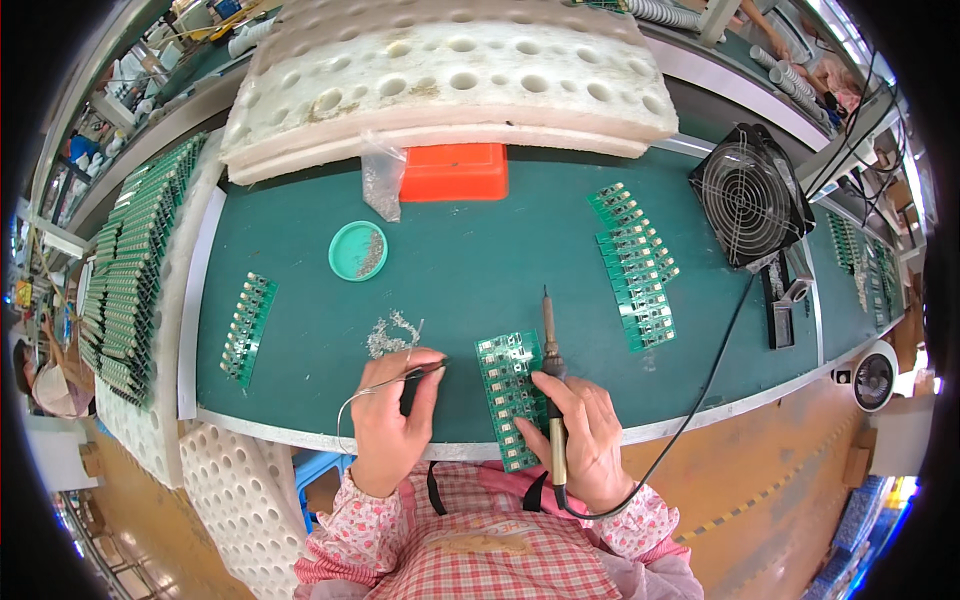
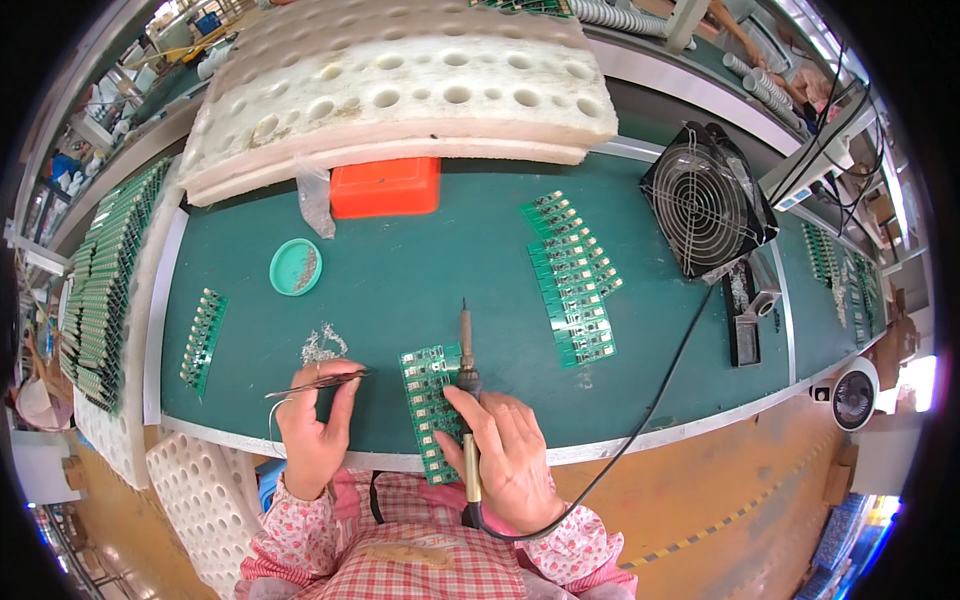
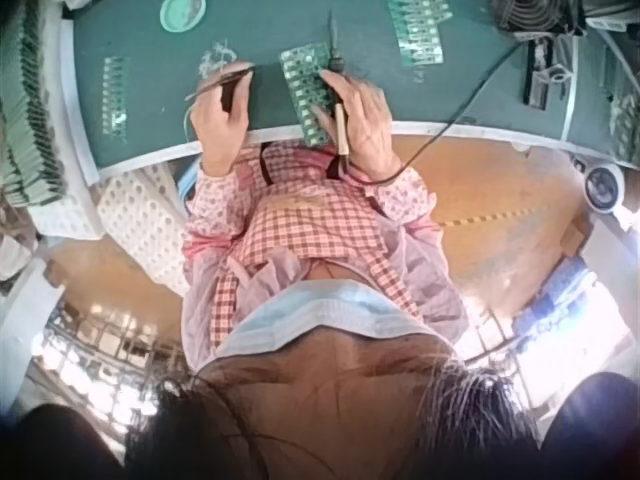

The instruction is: The person solders electronic components onto green LED strips at a factory workbench. This is done using a soldering iron and solder wire, with tweezers to position the components.

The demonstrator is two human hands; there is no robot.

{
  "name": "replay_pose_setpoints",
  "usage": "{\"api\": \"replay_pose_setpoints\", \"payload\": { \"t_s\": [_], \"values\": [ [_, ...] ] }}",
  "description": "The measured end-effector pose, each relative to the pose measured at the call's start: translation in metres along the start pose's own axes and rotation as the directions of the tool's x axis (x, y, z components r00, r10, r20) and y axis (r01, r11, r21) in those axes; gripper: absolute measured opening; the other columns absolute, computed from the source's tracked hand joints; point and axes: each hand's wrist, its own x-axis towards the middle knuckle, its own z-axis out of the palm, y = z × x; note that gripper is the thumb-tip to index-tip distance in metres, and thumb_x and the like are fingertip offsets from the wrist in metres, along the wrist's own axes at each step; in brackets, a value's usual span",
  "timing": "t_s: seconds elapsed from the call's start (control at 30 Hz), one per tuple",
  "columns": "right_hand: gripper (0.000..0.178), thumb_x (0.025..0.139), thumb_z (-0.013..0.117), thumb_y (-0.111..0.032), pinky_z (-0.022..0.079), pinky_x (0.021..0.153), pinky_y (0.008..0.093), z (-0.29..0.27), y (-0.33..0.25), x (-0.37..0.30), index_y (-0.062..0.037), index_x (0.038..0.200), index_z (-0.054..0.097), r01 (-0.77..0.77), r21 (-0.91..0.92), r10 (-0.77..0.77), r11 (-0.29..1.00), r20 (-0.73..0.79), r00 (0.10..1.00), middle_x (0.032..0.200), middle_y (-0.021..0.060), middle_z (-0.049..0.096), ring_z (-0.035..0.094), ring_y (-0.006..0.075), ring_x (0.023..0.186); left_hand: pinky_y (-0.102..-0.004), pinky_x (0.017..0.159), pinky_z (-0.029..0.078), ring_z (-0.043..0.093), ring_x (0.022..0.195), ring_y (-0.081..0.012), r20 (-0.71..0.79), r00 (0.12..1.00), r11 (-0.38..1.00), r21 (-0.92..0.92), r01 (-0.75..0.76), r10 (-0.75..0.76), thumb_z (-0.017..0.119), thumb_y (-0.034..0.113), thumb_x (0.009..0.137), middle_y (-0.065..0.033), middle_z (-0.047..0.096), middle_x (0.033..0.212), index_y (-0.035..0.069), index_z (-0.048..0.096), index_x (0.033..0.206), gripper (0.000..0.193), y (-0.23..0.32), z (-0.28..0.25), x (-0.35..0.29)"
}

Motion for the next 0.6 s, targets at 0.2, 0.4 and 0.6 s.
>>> {"api": "replay_pose_setpoints", "payload": {
  "t_s": [0.2, 0.4, 0.6],
  "values": [
    [0.056, 0.075, 0.082, -0.006, 0.050, 0.080, 0.0398, 0.006, 0.007, 0.010, -0.0032, 0.126, 0.058, -0.022, 0.066, 0.027, 0.998, -0.080, 0.996, 0.103, 0.0147, 0.067, 0.064, 0.0315, 0.090, -0.0358, 0.082, 0.049, 0.065, 0.092, -0.0285, -0.053, 0.999, 0.993, 0.117, -0.001, 0.008, 0.071, -0.002, 0.084, -0.0088, 0.071, 0.101, 0.005, 0.068, 0.103, 0.019, -0.011, -0.021, -0.006],
    [0.048, 0.079, 0.079, -0.004, 0.052, 0.079, 0.0390, 0.004, 0.011, 0.000, -0.0005, 0.122, 0.059, -0.058, 0.079, 0.068, 0.995, -0.123, 0.990, 0.105, 0.0143, 0.069, 0.066, 0.0305, 0.087, -0.0354, 0.081, 0.048, 0.065, 0.089, -0.0266, -0.015, 1.000, 0.989, 0.149, -0.018, 0.020, 0.071, -0.001, 0.084, -0.0069, 0.072, 0.100, 0.004, 0.069, 0.099, 0.016, -0.015, -0.023, -0.011],
    [0.044, 0.080, 0.077, -0.003, 0.052, 0.079, 0.0386, 0.005, 0.010, -0.001, -0.0002, 0.120, 0.060, -0.065, 0.076, 0.074, 0.995, -0.129, 0.989, 0.103, 0.0139, 0.069, 0.066, 0.0302, 0.087, -0.0335, 0.078, 0.049, 0.066, 0.087, -0.0255, -0.053, 0.998, 0.985, 0.168, 0.039, -0.030, 0.069, -0.001, 0.087, -0.0083, 0.072, 0.099, 0.002, 0.068, 0.099, 0.013, -0.022, -0.025, -0.010]
  ]
}}
